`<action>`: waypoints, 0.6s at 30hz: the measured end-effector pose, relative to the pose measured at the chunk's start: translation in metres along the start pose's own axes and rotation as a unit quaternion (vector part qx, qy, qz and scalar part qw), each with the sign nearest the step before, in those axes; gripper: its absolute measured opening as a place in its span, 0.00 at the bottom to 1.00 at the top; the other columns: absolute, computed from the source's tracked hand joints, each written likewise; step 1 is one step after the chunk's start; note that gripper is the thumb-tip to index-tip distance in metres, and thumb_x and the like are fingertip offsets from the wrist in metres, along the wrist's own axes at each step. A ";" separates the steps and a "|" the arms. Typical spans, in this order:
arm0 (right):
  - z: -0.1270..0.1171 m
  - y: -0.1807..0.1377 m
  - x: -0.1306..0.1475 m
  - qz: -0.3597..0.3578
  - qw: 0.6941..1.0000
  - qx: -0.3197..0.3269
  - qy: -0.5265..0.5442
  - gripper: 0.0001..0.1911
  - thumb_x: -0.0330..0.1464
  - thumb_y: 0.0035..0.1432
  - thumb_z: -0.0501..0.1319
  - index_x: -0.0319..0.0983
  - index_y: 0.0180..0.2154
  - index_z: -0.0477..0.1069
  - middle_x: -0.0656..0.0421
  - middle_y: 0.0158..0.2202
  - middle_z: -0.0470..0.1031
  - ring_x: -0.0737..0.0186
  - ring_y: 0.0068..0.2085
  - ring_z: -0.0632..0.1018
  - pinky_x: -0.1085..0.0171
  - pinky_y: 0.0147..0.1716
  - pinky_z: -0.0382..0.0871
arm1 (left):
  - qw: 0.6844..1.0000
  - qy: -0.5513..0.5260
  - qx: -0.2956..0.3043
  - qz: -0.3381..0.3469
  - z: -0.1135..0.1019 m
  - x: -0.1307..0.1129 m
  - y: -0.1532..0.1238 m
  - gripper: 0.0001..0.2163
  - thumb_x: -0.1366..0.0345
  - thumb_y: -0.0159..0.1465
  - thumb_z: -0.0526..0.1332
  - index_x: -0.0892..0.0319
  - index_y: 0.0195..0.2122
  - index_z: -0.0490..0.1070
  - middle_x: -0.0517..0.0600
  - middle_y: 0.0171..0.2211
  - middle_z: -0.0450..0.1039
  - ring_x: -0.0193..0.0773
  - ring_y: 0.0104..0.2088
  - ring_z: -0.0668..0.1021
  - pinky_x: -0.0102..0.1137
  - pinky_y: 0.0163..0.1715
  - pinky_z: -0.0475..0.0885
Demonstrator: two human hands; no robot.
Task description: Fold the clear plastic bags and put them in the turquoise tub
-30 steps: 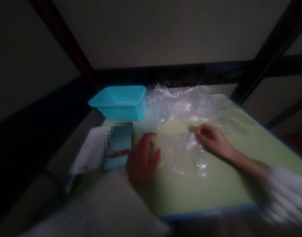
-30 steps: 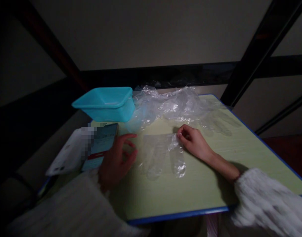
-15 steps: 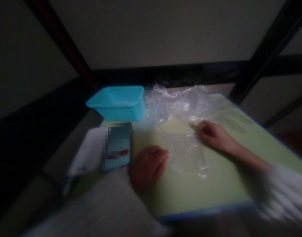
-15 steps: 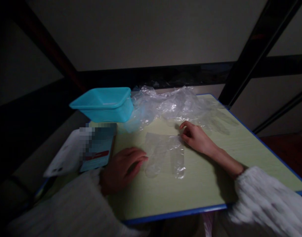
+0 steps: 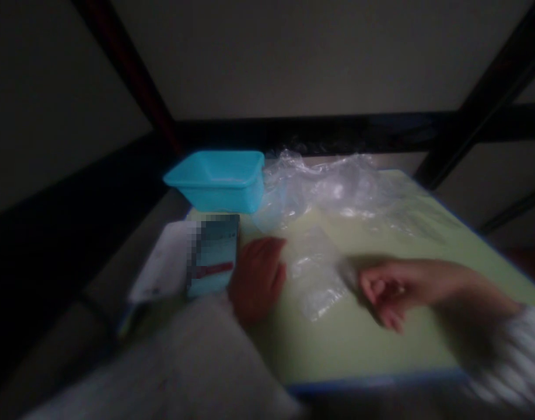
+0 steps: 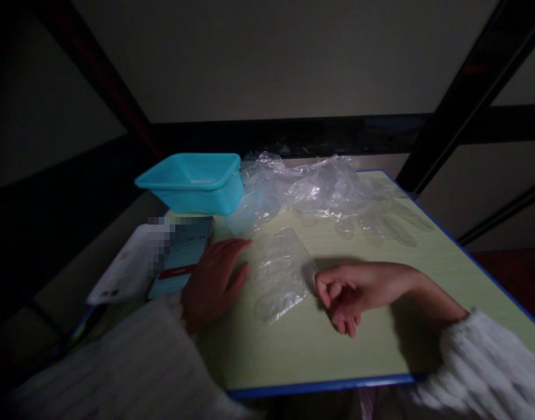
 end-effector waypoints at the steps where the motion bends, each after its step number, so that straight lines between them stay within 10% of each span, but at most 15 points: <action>1: -0.001 0.000 0.004 -0.020 0.999 -0.020 -0.023 0.11 0.39 0.60 0.59 0.40 0.32 0.61 0.61 0.24 0.74 0.68 0.23 0.76 0.69 0.20 0.71 | 1.000 -0.004 -0.010 -0.006 0.000 0.001 -0.001 0.16 0.71 0.61 0.52 0.61 0.50 0.65 0.56 0.47 0.72 0.47 0.49 0.72 0.45 0.52 0.67; 5: -0.032 -0.003 0.019 -0.112 0.929 -0.290 -0.202 0.10 0.38 0.59 0.61 0.38 0.30 0.66 0.62 0.25 0.71 0.69 0.25 0.73 0.70 0.22 0.68 | 0.999 -0.022 -0.032 -0.030 0.001 0.003 -0.008 0.14 0.68 0.59 0.55 0.59 0.47 0.67 0.55 0.45 0.73 0.47 0.47 0.74 0.44 0.51 0.68; 7: -0.039 -0.003 0.020 -0.112 0.898 -0.327 -0.273 0.09 0.37 0.58 0.61 0.38 0.31 0.68 0.60 0.28 0.73 0.68 0.28 0.74 0.68 0.26 0.68 | 0.998 -0.026 -0.036 -0.036 0.002 0.003 -0.010 0.13 0.68 0.59 0.56 0.59 0.46 0.68 0.55 0.44 0.74 0.48 0.46 0.74 0.44 0.50 0.68; 18: -0.009 0.009 0.006 -0.060 0.955 -0.121 -0.264 0.06 0.32 0.59 0.59 0.36 0.32 0.71 0.59 0.28 0.74 0.67 0.29 0.74 0.68 0.28 0.68 | 0.997 -0.021 0.035 -0.059 0.008 0.002 -0.008 0.17 0.68 0.60 0.55 0.62 0.51 0.64 0.57 0.47 0.73 0.48 0.49 0.73 0.46 0.53 0.66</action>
Point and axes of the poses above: each hand's wrist, its own y-axis towards the middle knuckle, its own z-axis out of the palm, x = y × z, the point moved 5 cm from there along y, towards the middle knuckle
